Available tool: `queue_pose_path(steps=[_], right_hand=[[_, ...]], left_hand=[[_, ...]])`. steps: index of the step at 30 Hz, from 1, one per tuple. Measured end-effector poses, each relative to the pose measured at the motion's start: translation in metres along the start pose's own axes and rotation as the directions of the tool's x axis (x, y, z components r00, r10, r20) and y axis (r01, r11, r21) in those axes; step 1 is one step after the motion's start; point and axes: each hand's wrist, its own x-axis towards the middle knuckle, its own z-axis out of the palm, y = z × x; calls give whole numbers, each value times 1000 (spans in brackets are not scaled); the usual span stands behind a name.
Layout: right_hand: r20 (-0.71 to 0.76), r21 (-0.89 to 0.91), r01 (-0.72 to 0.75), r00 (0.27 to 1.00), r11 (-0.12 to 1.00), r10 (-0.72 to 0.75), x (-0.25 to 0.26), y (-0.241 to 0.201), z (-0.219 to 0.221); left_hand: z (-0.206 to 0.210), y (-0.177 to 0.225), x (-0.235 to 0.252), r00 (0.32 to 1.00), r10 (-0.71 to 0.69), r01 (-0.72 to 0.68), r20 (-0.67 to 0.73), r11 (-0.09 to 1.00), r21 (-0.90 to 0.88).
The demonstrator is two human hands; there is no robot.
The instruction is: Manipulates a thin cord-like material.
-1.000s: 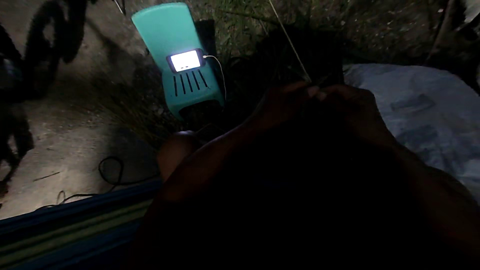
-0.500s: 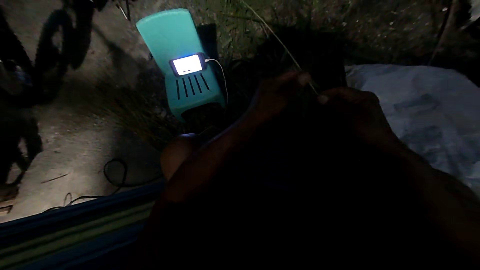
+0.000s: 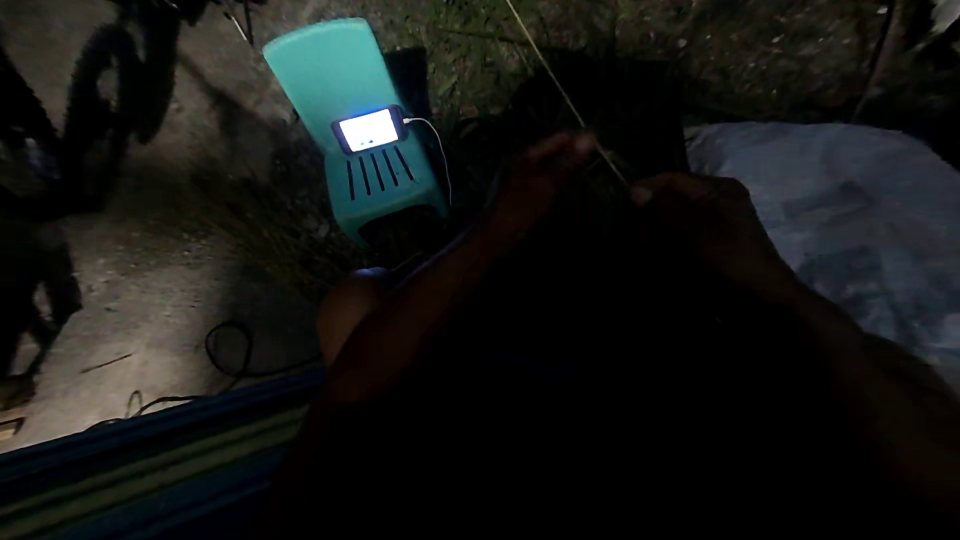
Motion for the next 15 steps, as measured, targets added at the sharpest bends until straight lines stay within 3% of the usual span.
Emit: queue_pose_path(steps=[2,4,7,9,15], right_hand=[[16,13,-12,1000,1000,12,-2,-3,0],[26,62,-70,997,996,68,-3,-8,1],[37,52,-56,998,997,55,0,-7,2],[43,31,0,999,1000,-1,4,0,2],[41,18,33,999,999,-34,7,2,0]], left_hand=[[-20,-5,20,987,-33,15,-155,993,-119],[-24,-5,25,979,-15,-8,-202,993,-116],[-4,-3,-3,987,160,-160,14,973,166],[8,-7,-17,954,241,-280,179,931,236],[4,-14,-8,936,297,-342,192,896,284]])
